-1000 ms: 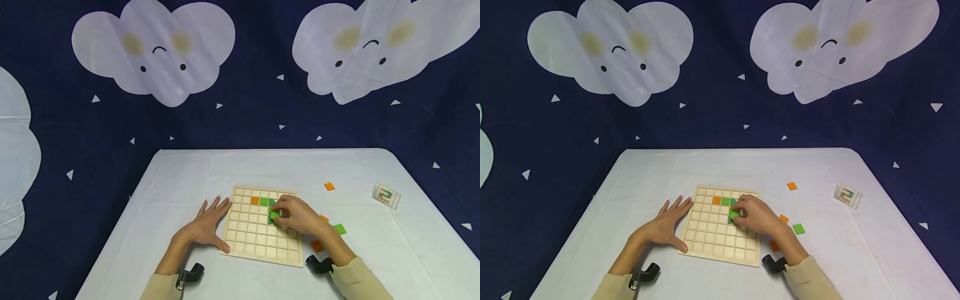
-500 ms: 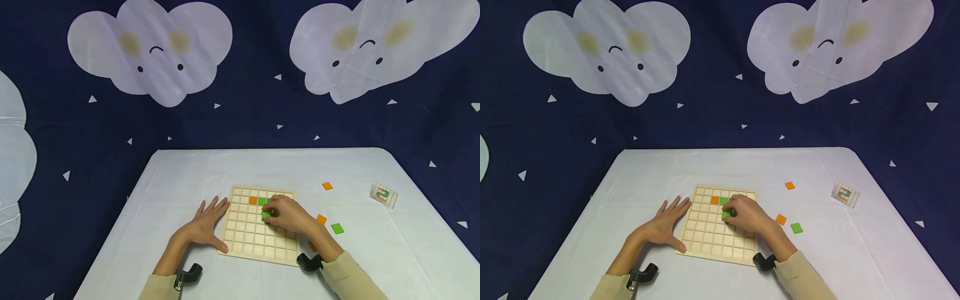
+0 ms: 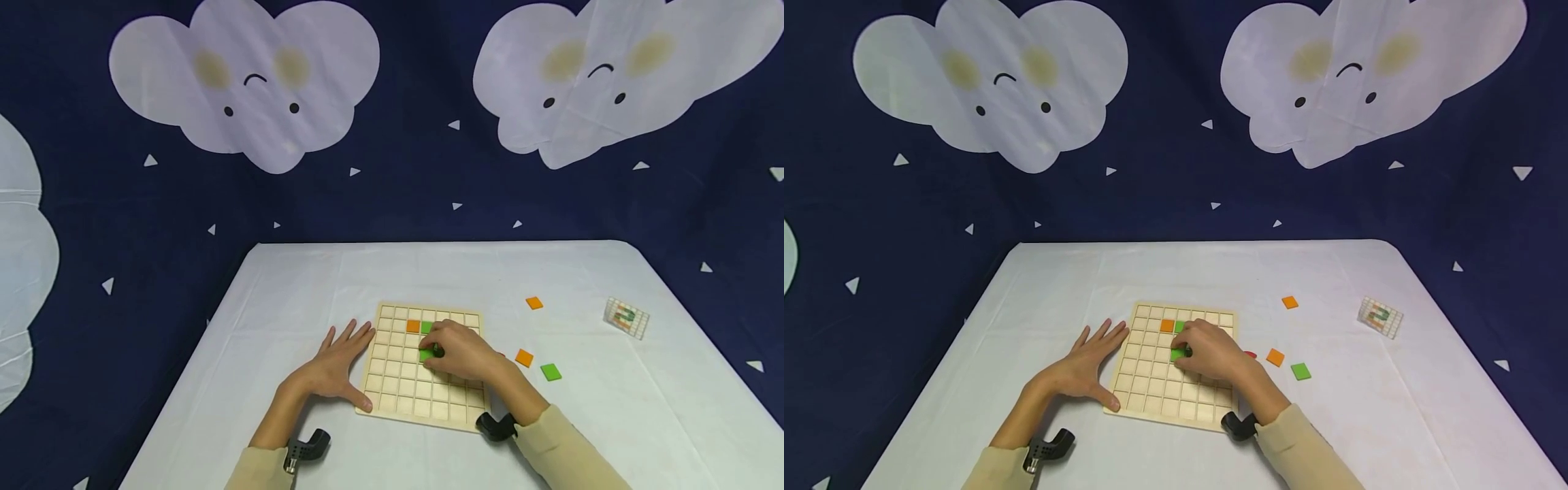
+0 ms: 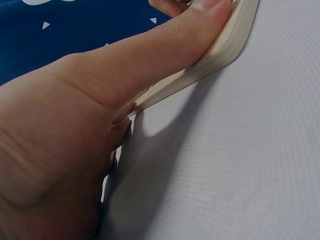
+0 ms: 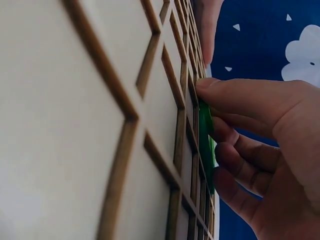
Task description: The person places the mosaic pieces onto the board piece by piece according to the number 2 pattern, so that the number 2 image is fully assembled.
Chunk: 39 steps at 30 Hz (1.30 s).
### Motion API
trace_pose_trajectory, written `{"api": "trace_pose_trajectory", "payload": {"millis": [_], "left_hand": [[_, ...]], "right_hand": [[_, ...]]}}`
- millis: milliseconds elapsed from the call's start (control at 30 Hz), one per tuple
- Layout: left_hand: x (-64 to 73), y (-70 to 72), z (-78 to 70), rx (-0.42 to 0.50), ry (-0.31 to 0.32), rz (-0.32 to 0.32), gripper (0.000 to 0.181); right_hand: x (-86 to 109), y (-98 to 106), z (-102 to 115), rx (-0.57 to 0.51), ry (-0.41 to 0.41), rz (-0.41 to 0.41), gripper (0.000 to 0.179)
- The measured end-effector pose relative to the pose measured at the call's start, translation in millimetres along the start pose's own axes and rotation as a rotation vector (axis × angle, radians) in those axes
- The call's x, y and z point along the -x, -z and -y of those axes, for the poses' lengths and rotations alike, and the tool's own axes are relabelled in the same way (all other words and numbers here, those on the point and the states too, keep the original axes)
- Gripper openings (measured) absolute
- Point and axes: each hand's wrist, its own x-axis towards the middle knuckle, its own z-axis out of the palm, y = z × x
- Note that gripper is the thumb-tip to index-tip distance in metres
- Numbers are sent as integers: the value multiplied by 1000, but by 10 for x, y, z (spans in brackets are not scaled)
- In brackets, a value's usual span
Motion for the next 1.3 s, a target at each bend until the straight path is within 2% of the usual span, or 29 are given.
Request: {"api": "trace_pose_trajectory", "payload": {"millis": [467,933,1300], "left_hand": [[14,-15,0,1,3,-1,144],[19,-10,0,14,-4,-7,144],[6,-1,-11,8,0,-5,143]], "right_hand": [[-6,-34,-24,-6,-5,10,26],[-6,-7,-28,-35,2,31,23],[13,-2,-36,-19,4,21,22]]}}
